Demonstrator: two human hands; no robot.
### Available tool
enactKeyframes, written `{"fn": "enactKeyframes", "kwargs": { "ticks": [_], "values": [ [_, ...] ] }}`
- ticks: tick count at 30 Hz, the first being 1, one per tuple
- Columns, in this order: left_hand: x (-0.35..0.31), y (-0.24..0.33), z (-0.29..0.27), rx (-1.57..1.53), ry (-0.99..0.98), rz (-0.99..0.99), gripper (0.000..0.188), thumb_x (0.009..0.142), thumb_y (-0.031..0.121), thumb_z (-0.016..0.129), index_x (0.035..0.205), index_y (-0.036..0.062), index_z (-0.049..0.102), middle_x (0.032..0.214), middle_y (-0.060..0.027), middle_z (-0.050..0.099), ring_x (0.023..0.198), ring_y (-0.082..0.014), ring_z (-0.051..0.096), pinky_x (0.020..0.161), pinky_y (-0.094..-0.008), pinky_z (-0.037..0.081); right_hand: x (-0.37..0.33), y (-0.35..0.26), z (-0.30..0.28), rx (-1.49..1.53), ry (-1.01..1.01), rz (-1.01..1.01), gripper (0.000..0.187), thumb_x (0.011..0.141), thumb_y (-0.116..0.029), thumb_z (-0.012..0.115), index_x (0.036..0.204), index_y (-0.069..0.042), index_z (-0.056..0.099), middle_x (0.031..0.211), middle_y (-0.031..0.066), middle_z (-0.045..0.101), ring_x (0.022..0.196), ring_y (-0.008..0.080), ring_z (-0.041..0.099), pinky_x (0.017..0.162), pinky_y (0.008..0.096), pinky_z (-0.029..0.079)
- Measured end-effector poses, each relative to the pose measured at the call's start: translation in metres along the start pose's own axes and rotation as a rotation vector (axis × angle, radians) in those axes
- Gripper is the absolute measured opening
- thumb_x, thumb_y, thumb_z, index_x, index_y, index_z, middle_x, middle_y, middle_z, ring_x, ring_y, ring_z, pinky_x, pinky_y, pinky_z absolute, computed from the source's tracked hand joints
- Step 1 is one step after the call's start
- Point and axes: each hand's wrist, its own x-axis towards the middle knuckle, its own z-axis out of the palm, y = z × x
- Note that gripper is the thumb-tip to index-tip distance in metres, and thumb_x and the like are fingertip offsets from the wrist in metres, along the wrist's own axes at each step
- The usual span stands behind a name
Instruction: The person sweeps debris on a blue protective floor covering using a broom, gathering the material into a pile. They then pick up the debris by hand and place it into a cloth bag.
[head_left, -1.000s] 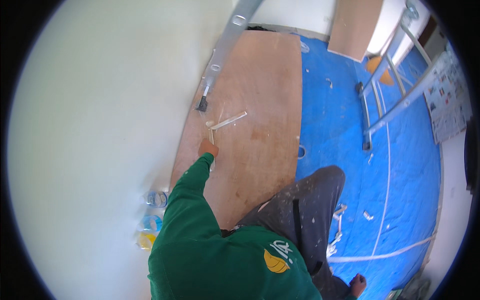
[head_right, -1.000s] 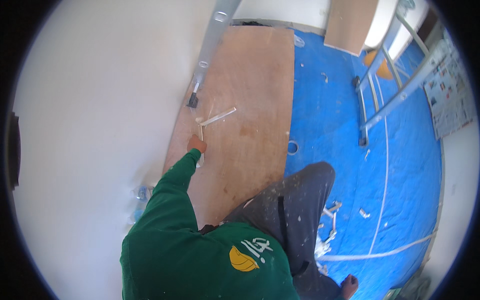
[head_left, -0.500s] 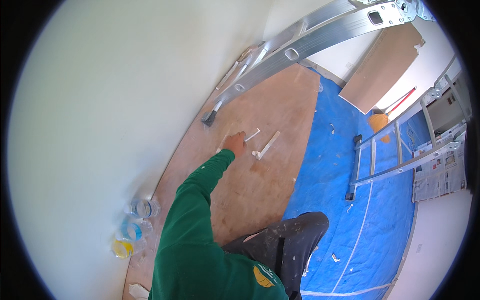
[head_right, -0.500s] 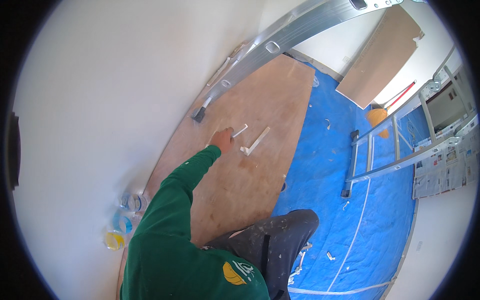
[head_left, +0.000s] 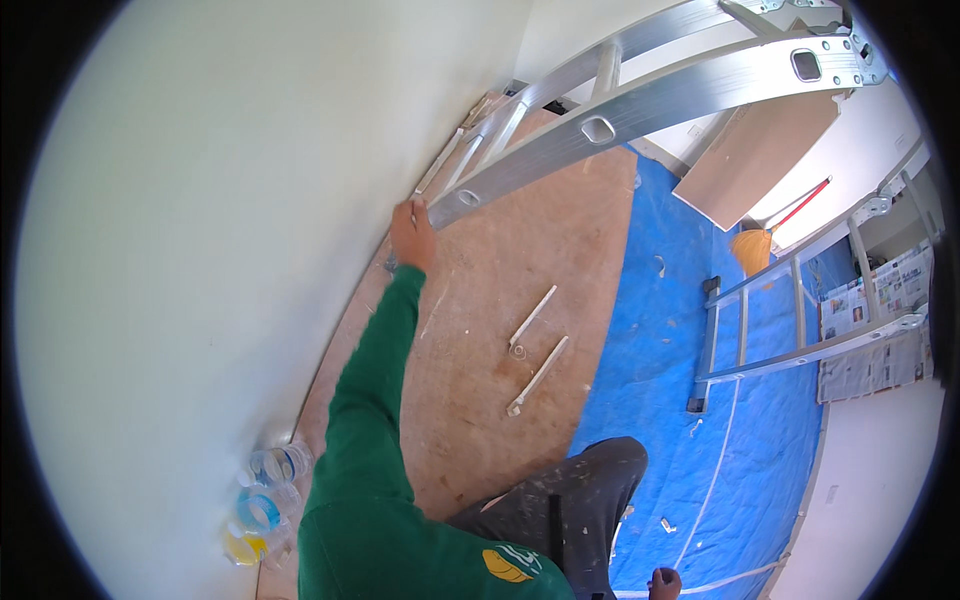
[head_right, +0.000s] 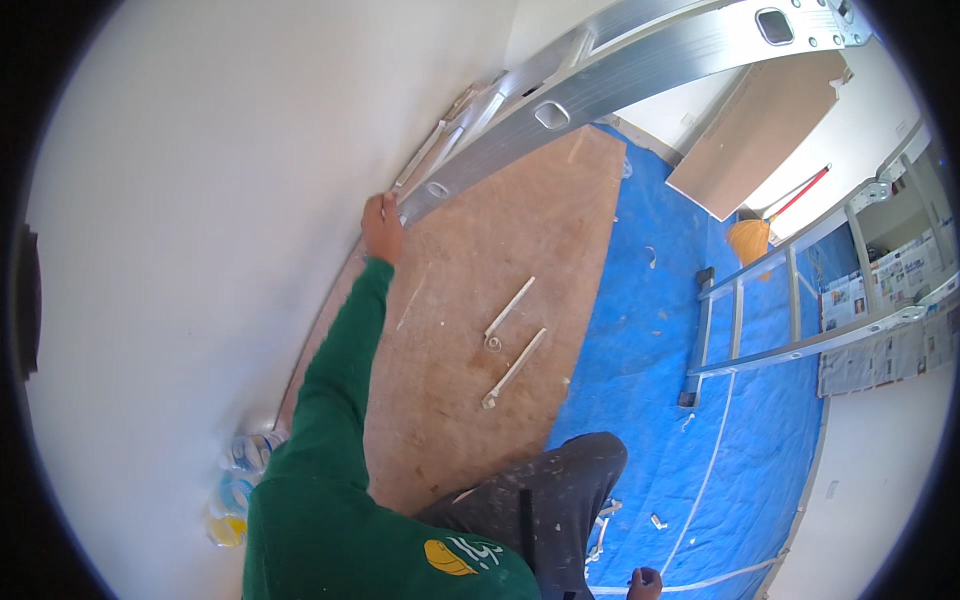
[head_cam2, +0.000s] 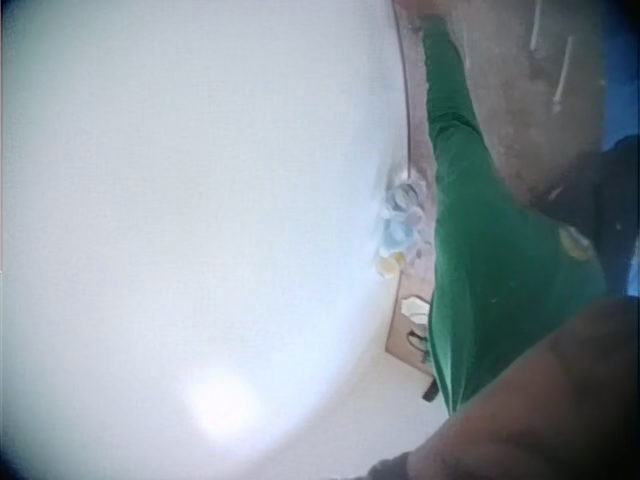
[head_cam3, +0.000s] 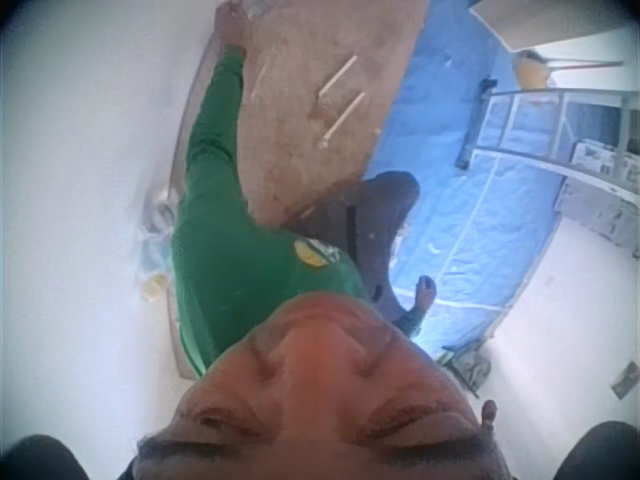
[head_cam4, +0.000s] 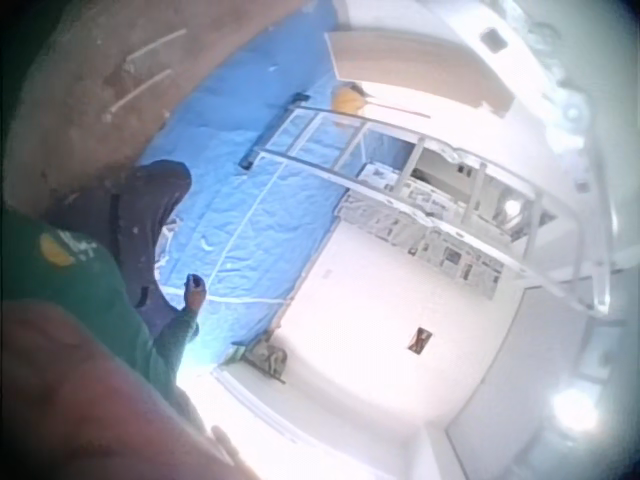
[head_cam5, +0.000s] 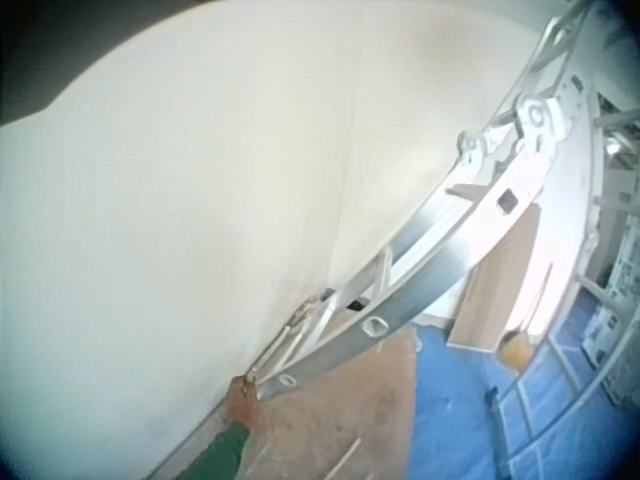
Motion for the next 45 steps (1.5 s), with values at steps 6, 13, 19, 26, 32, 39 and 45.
{"fn": "enactKeyframes", "kwargs": {
  "ticks": [6,13,19,26,32,39,45],
  "values": [
    [0.084,-0.135,0.075,0.456,-0.602,-0.12,0.025,0.096,0.013,0.051,0.112,0.0023,0.066,0.136,-0.0178,0.057,0.122,-0.0385,0.056,0.108,-0.0462,0.04,0.007,-0.028,0.058,-0.144,-0.26,-0.096,0.031,0.09,-0.027,0.07,0.108,-0.002,0.07,0.084,0.0086,0.07,0.069,0.0185,0.064,0.063,0.0328,0.053],
    [0.113,-0.249,0.118,0.802,-1.015,0.436,0.041,0.08,0.0,0.059,0.119,0.0127,0.064,0.136,-0.0129,0.058,0.122,-0.0339,0.057,0.109,-0.0508,0.038,-0.07,-0.057,0.071,-0.184,-0.276,0.07,0.034,0.091,-0.029,0.065,0.108,0.0,0.071,0.095,0.0139,0.072,0.086,0.0232,0.067,0.079,0.0358,0.052],
    [0.124,-0.283,0.137,0.871,-1.076,0.429,0.033,0.094,0.02,0.042,0.112,0.0067,0.067,0.114,-0.0187,0.068,0.105,-0.0397,0.064,0.099,-0.0502,0.045,-0.079,-0.075,0.075,-0.266,-0.117,0.111,0.026,0.086,-0.023,0.07,0.095,0.0,0.074,0.087,0.0179,0.074,0.082,0.0288,0.073,0.076,0.0397,0.055],
    [0.124,-0.241,0.104,0.756,-0.637,0.086,0.041,0.089,0.039,0.062,0.107,0.0043,0.074,0.105,-0.0207,0.072,0.099,-0.0412,0.067,0.089,-0.0486,0.051,-0.085,-0.082,0.086,-0.221,-0.018,0.129,0.028,0.086,-0.027,0.07,0.096,-0.001,0.073,0.09,0.0194,0.073,0.086,0.0351,0.071,0.08,0.0439,0.054],
    [0.071,-0.141,0.041,0.371,-0.238,-0.139,0.037,0.093,0.027,0.064,0.112,-0.0045,0.07,0.104,-0.0193,0.073,0.093,-0.0335,0.071,0.082,-0.0408,0.056,-0.093,-0.108,0.072,-0.139,0.023,0.071,0.025,0.088,-0.025,0.066,0.097,-0.002,0.072,0.094,0.0191,0.072,0.089,0.0374,0.069,0.081,0.0454,0.053],
    [-0.103,-0.039,-0.069,0.272,0.04,-0.13,0.035,0.103,0.02,0.052,0.126,-0.0054,0.06,0.113,-0.0245,0.068,0.099,-0.0345,0.068,0.085,-0.0409,0.056,-0.104,-0.129,0.037,-0.119,0.117,-0.011,0.021,0.087,-0.017,0.068,0.1,-0.001,0.069,0.101,0.0181,0.069,0.094,0.0371,0.066,0.084,0.045,0.052],
    [-0.252,-0.011,-0.052,-0.019,-0.329,-0.236,0.039,0.101,0.011,0.053,0.136,-0.0049,0.053,0.122,-0.0208,0.064,0.095,-0.0277,0.065,0.081,-0.0336,0.052,-0.119,-0.113,0.009,-0.086,0.18,-0.015,0.02,0.085,-0.014,0.069,0.098,0.0,0.068,0.099,0.0169,0.069,0.093,0.0359,0.066,0.084,0.0434,0.051]
  ]
}}
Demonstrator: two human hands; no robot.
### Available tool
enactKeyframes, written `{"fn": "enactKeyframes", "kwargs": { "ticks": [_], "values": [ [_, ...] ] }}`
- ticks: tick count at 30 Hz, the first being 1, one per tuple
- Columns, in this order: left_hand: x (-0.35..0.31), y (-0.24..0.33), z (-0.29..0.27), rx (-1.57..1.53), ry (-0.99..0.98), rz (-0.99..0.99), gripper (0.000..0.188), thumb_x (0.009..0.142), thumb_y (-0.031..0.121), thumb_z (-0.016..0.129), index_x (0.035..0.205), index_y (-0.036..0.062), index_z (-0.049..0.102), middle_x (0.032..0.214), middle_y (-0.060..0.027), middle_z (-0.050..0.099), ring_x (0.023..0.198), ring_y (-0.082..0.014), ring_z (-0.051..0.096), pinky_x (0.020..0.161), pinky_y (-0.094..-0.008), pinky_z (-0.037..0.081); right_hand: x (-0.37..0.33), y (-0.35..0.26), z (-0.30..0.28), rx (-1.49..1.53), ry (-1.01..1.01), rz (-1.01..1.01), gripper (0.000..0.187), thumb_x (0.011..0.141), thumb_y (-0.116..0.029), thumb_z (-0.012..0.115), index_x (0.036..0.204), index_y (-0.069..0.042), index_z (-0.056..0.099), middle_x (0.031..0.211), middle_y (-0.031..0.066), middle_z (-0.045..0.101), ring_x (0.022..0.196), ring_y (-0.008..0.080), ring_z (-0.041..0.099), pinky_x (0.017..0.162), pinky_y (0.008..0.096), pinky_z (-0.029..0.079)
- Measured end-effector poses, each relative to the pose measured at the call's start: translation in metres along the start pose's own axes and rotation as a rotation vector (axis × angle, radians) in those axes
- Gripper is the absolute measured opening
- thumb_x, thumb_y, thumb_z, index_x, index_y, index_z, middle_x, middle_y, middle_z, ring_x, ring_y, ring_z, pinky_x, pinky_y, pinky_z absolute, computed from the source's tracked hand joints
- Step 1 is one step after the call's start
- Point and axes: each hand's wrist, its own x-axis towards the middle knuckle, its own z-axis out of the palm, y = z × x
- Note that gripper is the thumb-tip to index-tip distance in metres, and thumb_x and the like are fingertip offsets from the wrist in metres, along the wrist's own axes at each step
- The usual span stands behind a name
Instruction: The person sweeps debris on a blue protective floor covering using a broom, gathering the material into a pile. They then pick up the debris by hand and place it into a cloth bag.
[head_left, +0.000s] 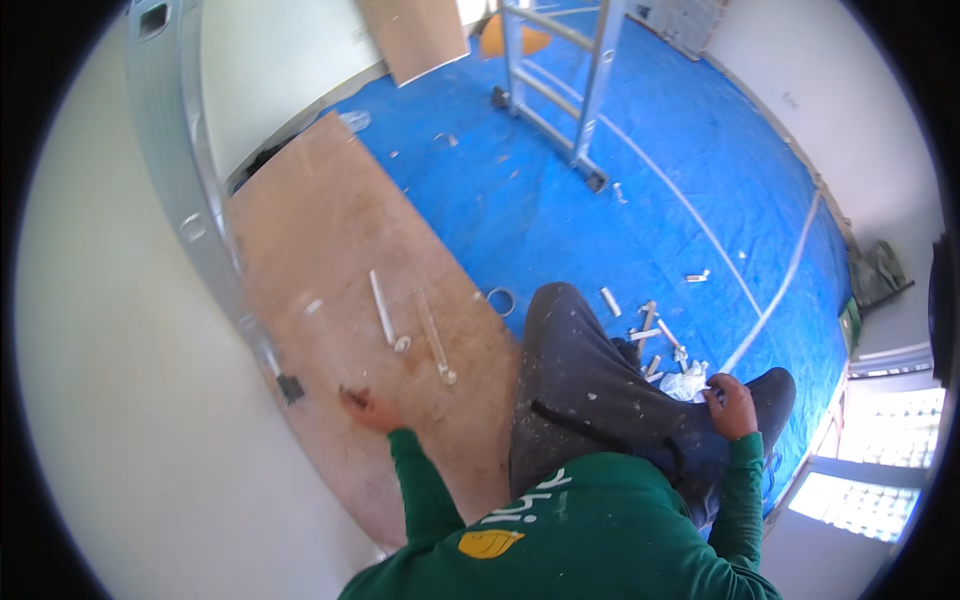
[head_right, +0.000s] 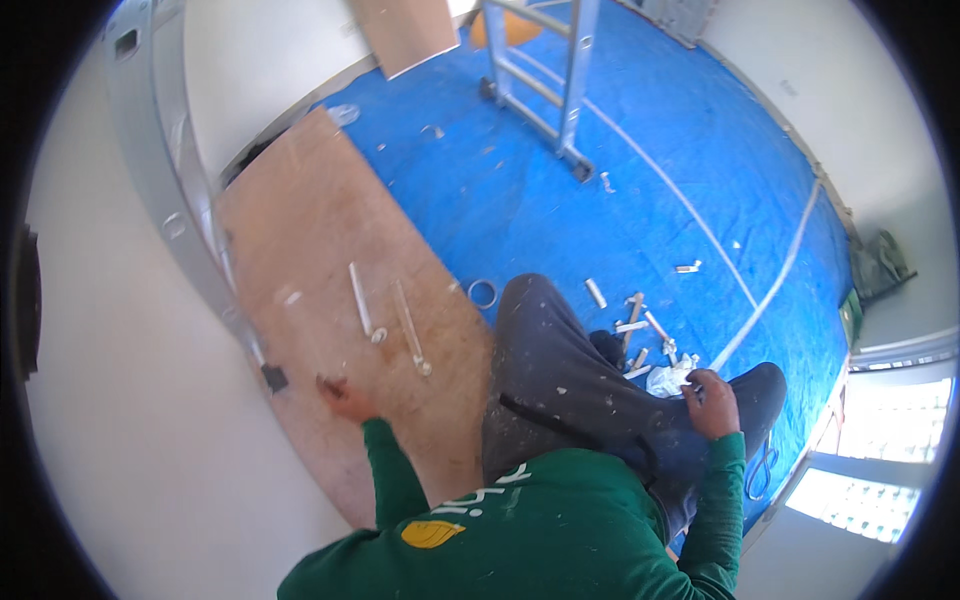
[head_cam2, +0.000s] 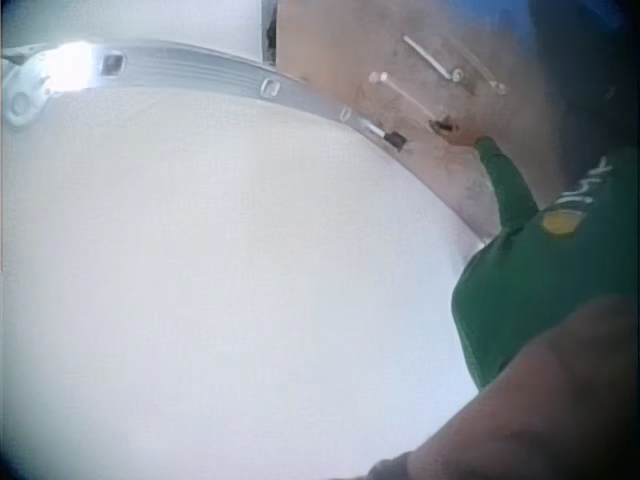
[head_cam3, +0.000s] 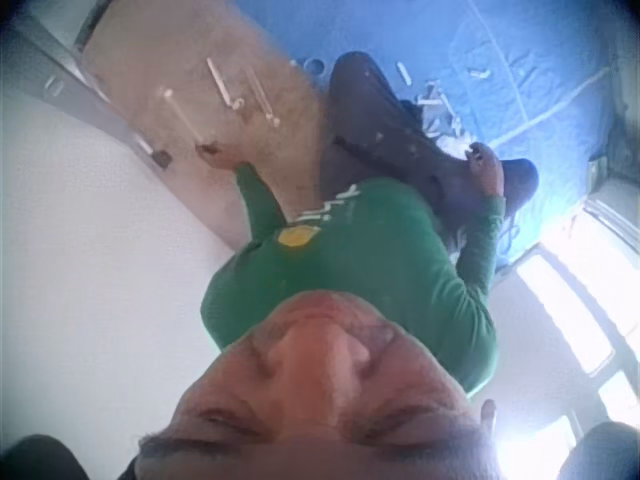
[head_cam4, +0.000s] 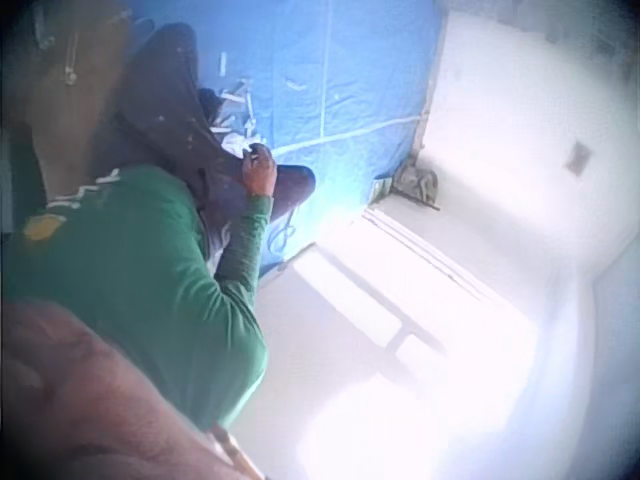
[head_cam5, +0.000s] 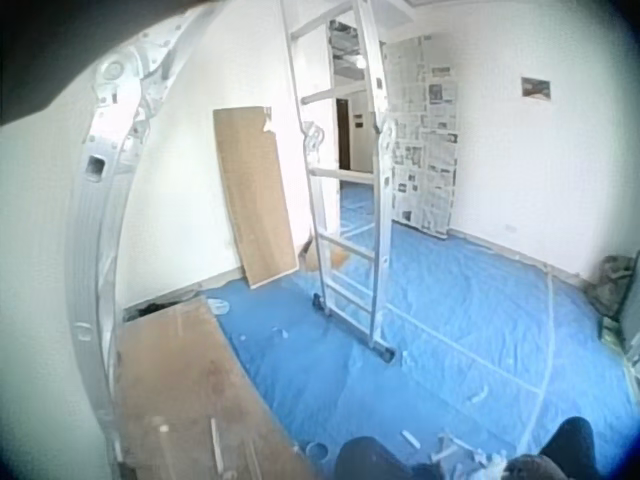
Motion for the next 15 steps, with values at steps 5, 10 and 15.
{"fn": "enactKeyframes", "kwargs": {
  "ticks": [5,10,15],
  "values": [
    [0.019,0.03,0.07,0.733,-0.176,0.281,0.047,0.097,0.041,0.057,0.13,0.0074,0.062,0.128,-0.0142,0.063,0.119,-0.032,0.058,0.099,-0.0498,0.044,-0.011,0.037,-0.03,0.035,0.125,-0.015,0.015,0.085,-0.009,0.068,0.095,0.001,0.066,0.095,0.0166,0.067,0.09,0.0353,0.065,0.082,0.0424,0.05],
    [-0.036,0.082,0.135,1.008,-0.529,0.406,0.061,0.093,0.056,0.055,0.134,0.0115,0.059,0.14,-0.0114,0.055,0.128,-0.0321,0.051,0.105,-0.0603,0.033,-0.025,0.069,-0.063,0.185,0.431,0.091,0.014,0.083,-0.007,0.068,0.095,0.001,0.066,0.094,0.0167,0.064,0.091,0.0349,0.064,0.085,0.0408,0.05],
    [-0.159,0.085,0.157,0.926,-0.638,0.614,0.064,0.092,0.052,0.058,0.143,0.0149,0.05,0.144,-0.0105,0.051,0.13,-0.0357,0.047,0.107,-0.0581,0.032,-0.033,0.105,-0.083,-0.186,0.475,-0.006,0.025,0.079,-0.015,0.073,0.101,-0.004,0.067,0.121,0.0166,0.059,0.118,0.0399,0.053,0.104,0.0493,0.04]
  ]
}}
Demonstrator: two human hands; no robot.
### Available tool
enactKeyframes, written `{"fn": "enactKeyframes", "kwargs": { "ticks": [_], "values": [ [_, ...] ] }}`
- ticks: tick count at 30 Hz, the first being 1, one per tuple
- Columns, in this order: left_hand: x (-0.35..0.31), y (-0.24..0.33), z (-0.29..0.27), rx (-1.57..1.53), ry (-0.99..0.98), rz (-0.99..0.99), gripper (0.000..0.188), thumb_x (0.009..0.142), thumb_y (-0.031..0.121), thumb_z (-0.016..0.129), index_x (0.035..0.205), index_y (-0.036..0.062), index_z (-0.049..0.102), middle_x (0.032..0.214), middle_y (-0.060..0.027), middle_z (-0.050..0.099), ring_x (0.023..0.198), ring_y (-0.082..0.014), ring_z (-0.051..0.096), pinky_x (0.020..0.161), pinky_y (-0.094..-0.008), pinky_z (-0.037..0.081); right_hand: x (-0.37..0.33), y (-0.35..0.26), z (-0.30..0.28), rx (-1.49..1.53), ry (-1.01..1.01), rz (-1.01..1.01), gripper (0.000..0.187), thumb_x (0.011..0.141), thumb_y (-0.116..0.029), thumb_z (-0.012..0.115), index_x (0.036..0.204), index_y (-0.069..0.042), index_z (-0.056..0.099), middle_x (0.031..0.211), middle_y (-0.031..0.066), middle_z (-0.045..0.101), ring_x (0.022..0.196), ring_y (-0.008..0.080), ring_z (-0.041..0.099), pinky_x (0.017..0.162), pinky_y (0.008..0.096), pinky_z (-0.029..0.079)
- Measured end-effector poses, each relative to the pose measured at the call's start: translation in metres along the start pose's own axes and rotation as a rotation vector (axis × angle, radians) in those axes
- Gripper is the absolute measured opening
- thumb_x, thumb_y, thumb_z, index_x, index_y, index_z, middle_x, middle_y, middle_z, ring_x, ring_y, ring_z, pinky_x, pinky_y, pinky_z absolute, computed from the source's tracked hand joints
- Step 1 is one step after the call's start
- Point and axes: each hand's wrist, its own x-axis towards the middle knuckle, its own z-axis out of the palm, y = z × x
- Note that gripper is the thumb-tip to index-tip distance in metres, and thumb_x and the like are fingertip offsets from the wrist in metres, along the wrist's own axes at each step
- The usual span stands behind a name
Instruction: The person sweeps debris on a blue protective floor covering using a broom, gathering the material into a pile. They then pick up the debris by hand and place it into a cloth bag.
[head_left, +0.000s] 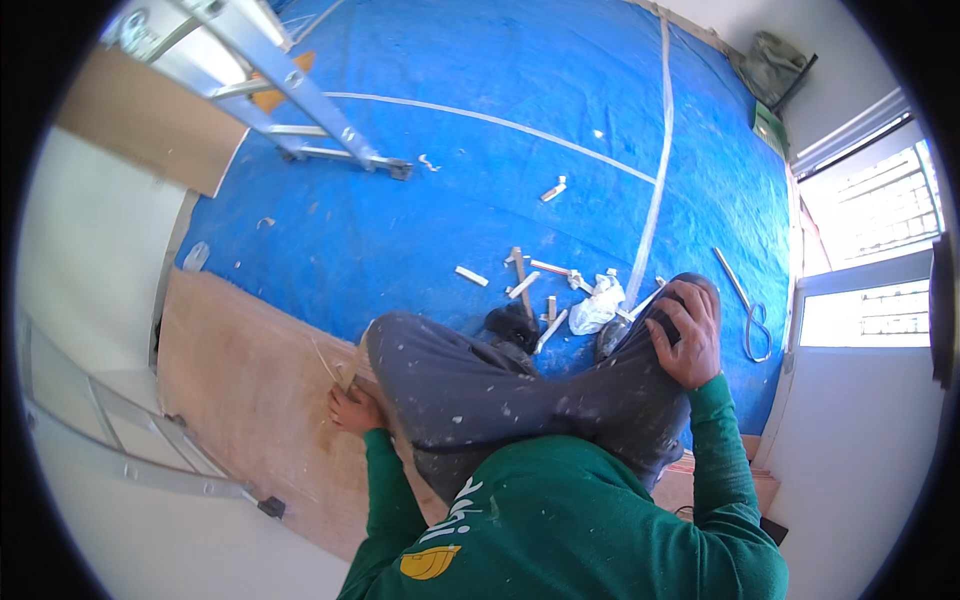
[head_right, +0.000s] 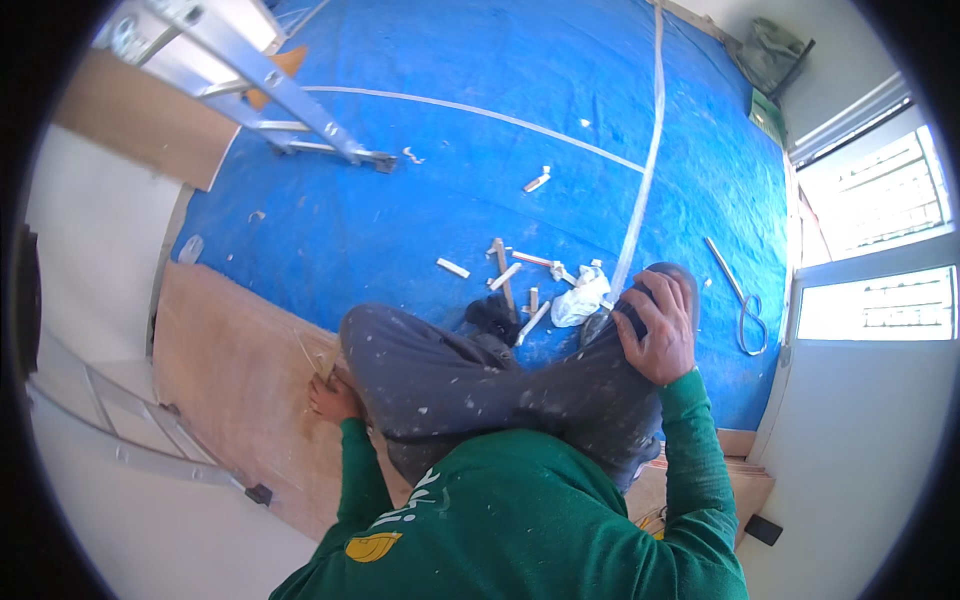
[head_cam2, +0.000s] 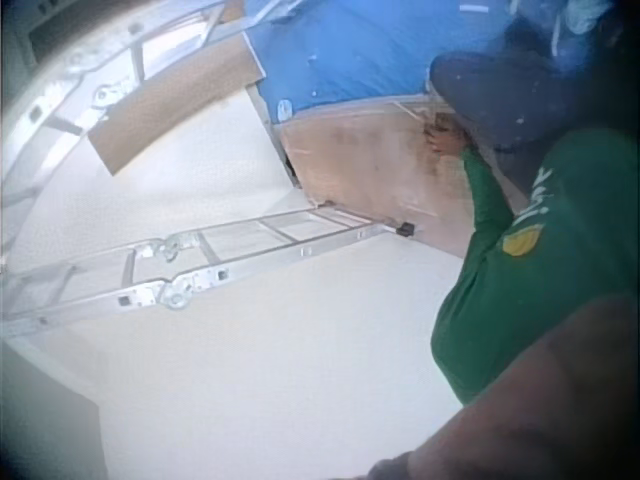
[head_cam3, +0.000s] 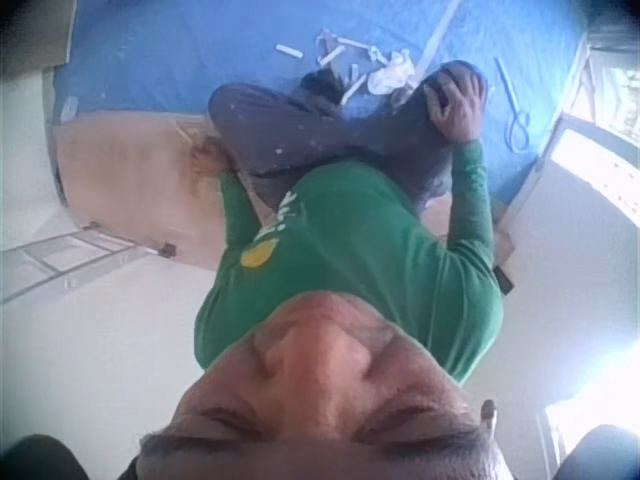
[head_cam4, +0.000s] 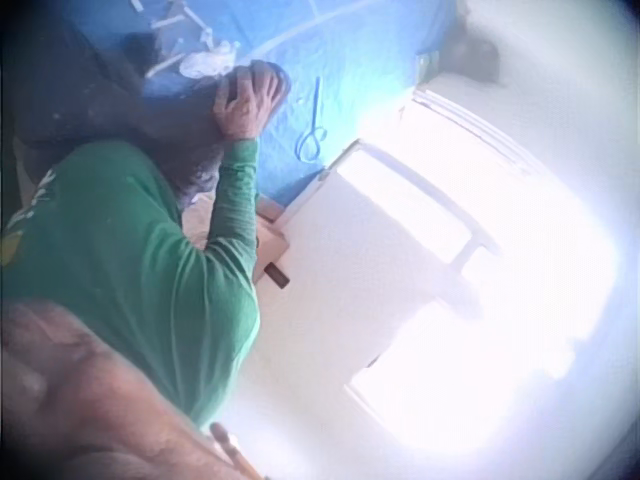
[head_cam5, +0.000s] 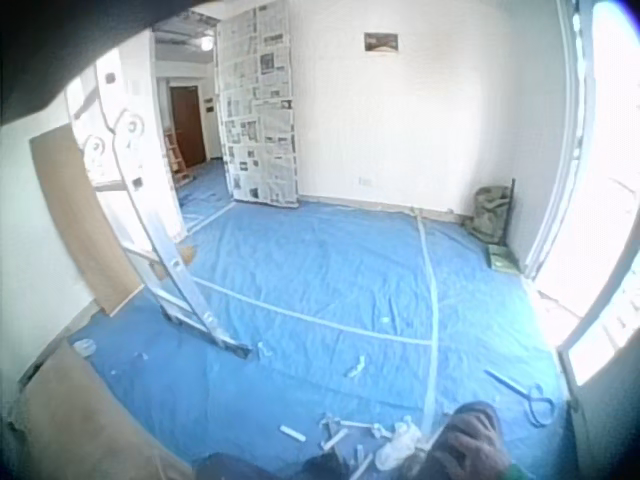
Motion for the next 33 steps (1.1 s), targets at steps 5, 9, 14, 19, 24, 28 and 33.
{"fn": "enactKeyframes", "kwargs": {
  "ticks": [5,9,14,19,24,28,33],
  "values": [
    [-0.048,0.058,0.018,-0.004,0.028,0.14,0.059,0.094,0.042,0.058,0.146,0.0167,0.043,0.15,-0.0159,0.042,0.137,-0.0373,0.039,0.109,-0.0569,0.03,0.009,0.057,0.012,0.151,-0.034,0.11,0.036,0.077,-0.016,0.069,0.109,-0.002,0.065,0.129,0.0199,0.057,0.125,0.0428,0.049,0.109,0.0544,0.033],
    [-0.047,0.078,0.012,0.063,-0.032,0.094,0.059,0.091,0.038,0.06,0.143,0.0127,0.045,0.15,-0.02,0.039,0.14,-0.0392,0.033,0.113,-0.0547,0.026,0.024,0.109,0.029,0.273,-0.15,0.104,0.035,0.079,-0.012,0.06,0.112,-0.001,0.064,0.132,0.0219,0.057,0.127,0.0439,0.049,0.109,0.0547,0.033],
    [-0.034,0.084,-0.001,0.004,-0.169,0.058,0.064,0.083,0.025,0.063,0.14,0.0023,0.044,0.151,-0.0249,0.035,0.14,-0.0435,0.03,0.115,-0.0551,0.023,0.052,0.147,0.035,0.416,-0.286,0.099,0.034,0.086,-0.02,0.052,0.111,0.002,0.063,0.129,0.0257,0.057,0.123,0.0457,0.049,0.106,0.0552,0.034],
    [-0.028,0.121,-0.041,0.078,-0.246,0.004,0.072,0.082,0.027,0.064,0.143,0.0,0.039,0.153,-0.0268,0.03,0.141,-0.0453,0.028,0.117,-0.0562,0.021,0.088,0.172,0.024,0.6,-0.433,0.13,0.038,0.089,-0.028,0.05,0.106,0.003,0.065,0.12,0.0257,0.06,0.114,0.043,0.054,0.102,0.052,0.038],
    [0.007,0.204,-0.087,0.327,-0.675,-0.376,0.091,0.086,0.054,0.064,0.153,0.0039,0.03,0.159,-0.0259,0.024,0.144,-0.0441,0.03,0.116,-0.0546,0.029,0.092,0.18,-0.002,0.615,-0.561,0.229,0.03,0.088,-0.015,0.051,0.107,0.003,0.066,0.119,0.0224,0.062,0.117,0.0401,0.055,0.105,0.0479,0.04],
    [0.031,0.326,-0.142,-0.24,-1.122,0.034,0.089,0.087,0.064,0.06,0.15,0.005,0.037,0.142,-0.0229,0.053,0.127,-0.0373,0.055,0.108,-0.0442,0.042,0.071,0.164,-0.052,0.59,-0.666,0.368,0.031,0.089,-0.013,0.056,0.116,0.0,0.065,0.124,0.0223,0.062,0.124,0.0393,0.053,0.109,0.0462,0.039],
    [0.033,0.466,-0.344,-0.639,-0.859,0.608,0.065,0.092,0.044,0.066,0.14,0.0038,0.05,0.143,-0.0203,0.052,0.132,-0.0382,0.05,0.108,-0.0441,0.041,0.063,0.14,-0.138,0.386,-0.897,0.403,0.037,0.09,-0.023,0.063,0.119,-0.001,0.065,0.121,0.0222,0.064,0.117,0.0399,0.058,0.105,0.0436,0.044]
  ]
}}
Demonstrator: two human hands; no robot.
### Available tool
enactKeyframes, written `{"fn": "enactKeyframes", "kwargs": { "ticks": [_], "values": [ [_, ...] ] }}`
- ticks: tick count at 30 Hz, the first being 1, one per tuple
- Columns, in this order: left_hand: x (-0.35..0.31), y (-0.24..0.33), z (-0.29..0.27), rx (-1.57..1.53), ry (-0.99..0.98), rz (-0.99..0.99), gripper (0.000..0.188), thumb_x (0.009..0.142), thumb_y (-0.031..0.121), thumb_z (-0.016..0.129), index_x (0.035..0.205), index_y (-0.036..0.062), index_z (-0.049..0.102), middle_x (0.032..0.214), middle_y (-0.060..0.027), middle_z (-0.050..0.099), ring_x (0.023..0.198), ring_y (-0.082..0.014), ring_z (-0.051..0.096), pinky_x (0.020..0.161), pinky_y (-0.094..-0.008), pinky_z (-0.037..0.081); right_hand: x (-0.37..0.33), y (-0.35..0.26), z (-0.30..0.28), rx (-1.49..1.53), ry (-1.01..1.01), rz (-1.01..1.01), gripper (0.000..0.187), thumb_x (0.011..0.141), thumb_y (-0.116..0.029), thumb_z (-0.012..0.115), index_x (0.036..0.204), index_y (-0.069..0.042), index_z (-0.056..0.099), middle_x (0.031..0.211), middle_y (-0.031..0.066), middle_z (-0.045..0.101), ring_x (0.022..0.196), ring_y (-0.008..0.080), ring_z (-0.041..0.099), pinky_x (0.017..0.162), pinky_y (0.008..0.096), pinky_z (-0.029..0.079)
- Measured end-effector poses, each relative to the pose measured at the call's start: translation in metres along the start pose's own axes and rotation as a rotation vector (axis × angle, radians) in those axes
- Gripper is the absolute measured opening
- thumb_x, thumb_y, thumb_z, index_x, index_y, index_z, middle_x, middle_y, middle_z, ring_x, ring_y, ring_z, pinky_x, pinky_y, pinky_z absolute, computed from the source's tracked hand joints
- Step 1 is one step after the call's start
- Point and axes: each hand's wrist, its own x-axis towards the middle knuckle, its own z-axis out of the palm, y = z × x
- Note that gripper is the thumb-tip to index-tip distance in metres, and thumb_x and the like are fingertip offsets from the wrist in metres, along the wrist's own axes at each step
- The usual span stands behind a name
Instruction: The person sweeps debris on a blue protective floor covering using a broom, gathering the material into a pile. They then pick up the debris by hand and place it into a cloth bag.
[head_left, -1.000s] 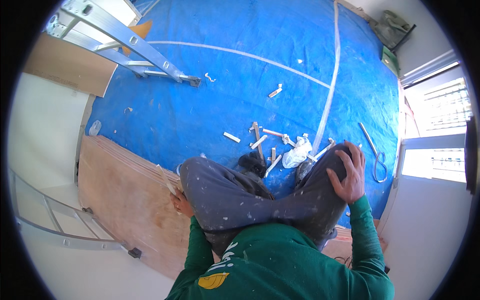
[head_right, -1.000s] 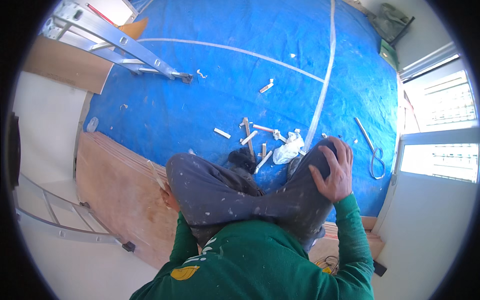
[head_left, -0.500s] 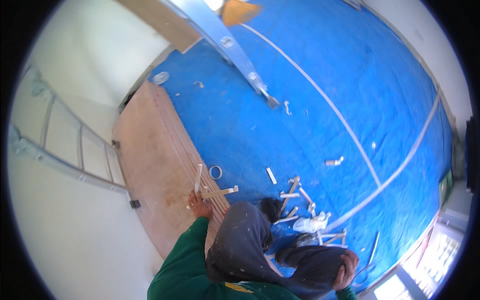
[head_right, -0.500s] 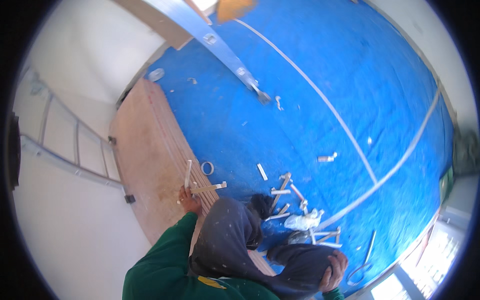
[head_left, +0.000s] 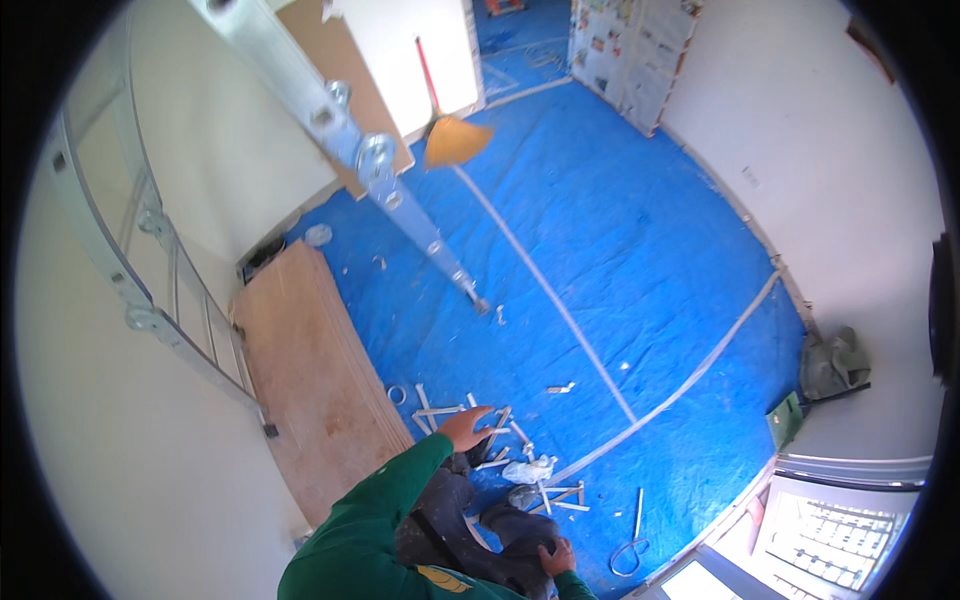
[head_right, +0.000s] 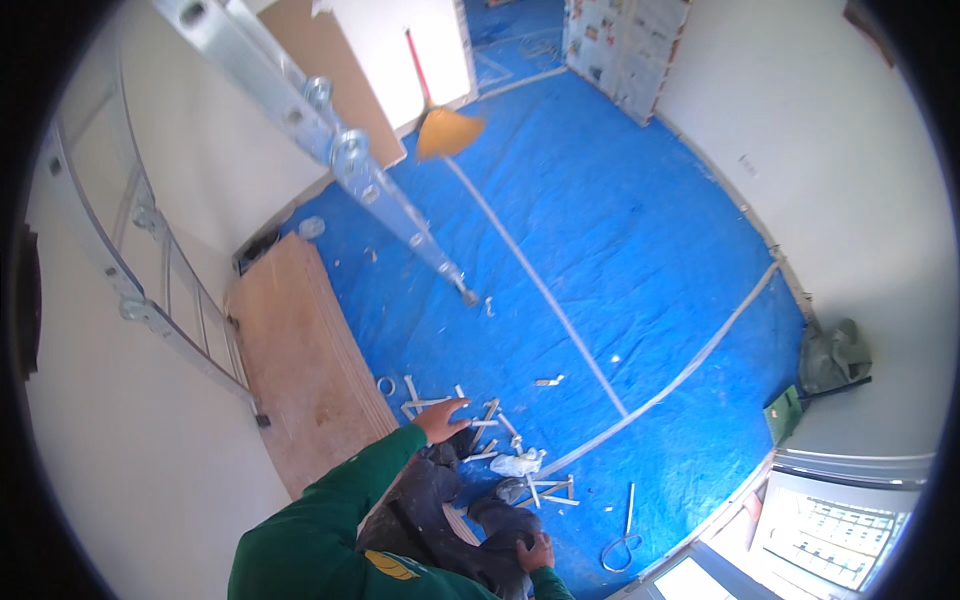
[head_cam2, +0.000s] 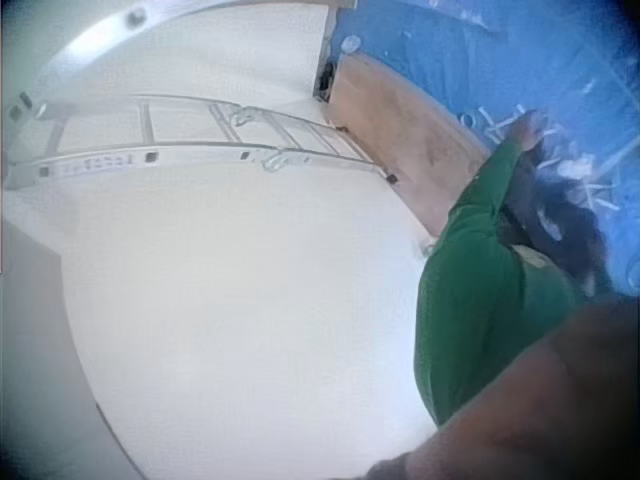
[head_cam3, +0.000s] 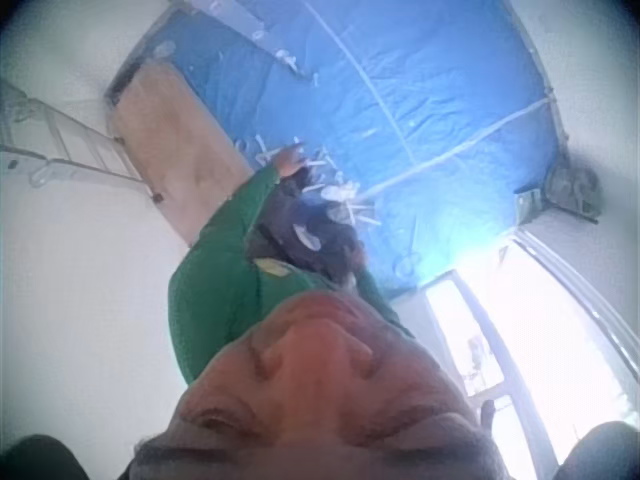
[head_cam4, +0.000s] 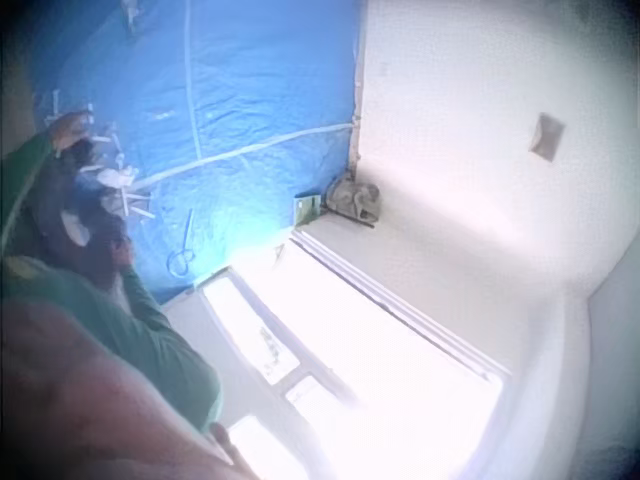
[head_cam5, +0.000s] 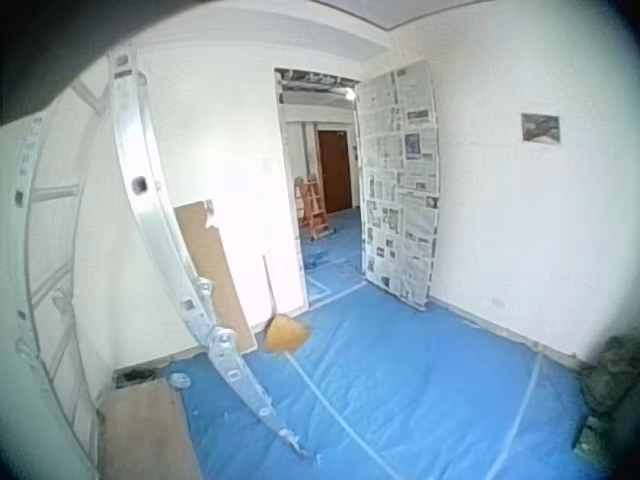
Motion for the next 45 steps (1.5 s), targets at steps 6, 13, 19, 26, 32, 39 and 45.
{"fn": "enactKeyframes", "kwargs": {
  "ticks": [6,13,19,26,32,39,45],
  "values": [
    [-0.055,0.119,-0.215,-0.007,0.769,-0.225,0.067,0.088,0.031,0.072,0.142,-0.001,0.047,0.142,-0.0253,0.051,0.135,-0.0389,0.046,0.112,-0.0461,0.036,-0.031,0.028,-0.08,0.628,-0.342,0.384,0.036,0.09,-0.029,0.068,0.116,-0.003,0.067,0.096,0.0142,0.071,0.079,0.0317,0.071,0.071,0.046,0.057],
    [0.023,0.167,-0.491,-0.152,1.382,0.056,0.083,0.088,0.027,0.078,0.15,-0.0029,0.03,0.144,-0.022,0.047,0.134,-0.0304,0.046,0.108,-0.0396,0.04,0.031,0.068,-0.208,0.872,-0.069,0.809,0.023,0.091,-0.019,0.06,0.11,-0.005,0.064,0.09,0.0102,0.068,0.07,0.0242,0.069,0.054,0.0414,0.055],
    [0.152,0.187,-0.568,-0.353,1.525,0.035,0.061,0.086,0.027,0.079,0.129,-0.0044,0.051,0.122,-0.0177,0.063,0.109,-0.0277,0.06,0.099,-0.042,0.046,0.134,-0.029,-0.312,0.824,0.331,0.697,0.025,0.091,-0.019,0.058,0.109,-0.003,0.062,0.088,0.0128,0.066,0.069,0.0247,0.067,0.051,0.0395,0.055],
    [0.115,0.22,-0.571,-0.31,1.446,0.006,0.05,0.088,0.019,0.074,0.129,-0.0036,0.056,0.122,-0.0156,0.064,0.116,-0.0238,0.059,0.098,-0.0372,0.046,0.346,-0.26,-0.356,0.547,-0.029,0.106,0.022,0.087,-0.021,0.066,0.092,0.0,0.067,0.08,0.0107,0.068,0.062,0.0189,0.067,0.048,0.0351,0.054],
    [-0.032,0.244,-0.604,0.301,2.046,-0.244,0.047,0.095,0.004,0.06,0.14,-0.0019,0.047,0.139,-0.0135,0.054,0.114,-0.0214,0.055,0.099,-0.0337,0.044,0.438,-0.578,-0.4,0.488,-0.261,-0.426,0.028,0.091,-0.026,0.065,0.099,0.0,0.067,0.081,0.0055,0.067,0.064,0.012,0.062,0.055,0.0256,0.049],
    [-0.289,0.138,-0.728,0.622,2.124,-0.063,0.048,0.106,0.034,0.04,0.137,-0.001,0.052,0.141,-0.0157,0.053,0.126,-0.0299,0.054,0.111,-0.0407,0.036,0.397,-0.859,-0.342,0.805,-0.587,-0.855,0.043,0.099,-0.035,0.06,0.123,0.001,0.06,0.114,0.0128,0.064,0.101,0.0219,0.064,0.089,0.0352,0.052],
    [-0.334,-0.004,-0.821,0.693,2.022,-0.641,0.06,0.098,0.051,0.052,0.131,0.0013,0.045,0.104,-0.0226,0.069,0.082,-0.0374,0.069,0.072,-0.0457,0.061,0.361,-0.986,-0.269,0.153,-0.284,-1.074,0.08,0.081,-0.048,0.071,0.145,-0.008,0.044,0.137,0.0237,0.054,0.123,0.0414,0.054,0.105,0.0459,0.043]
  ]
}}
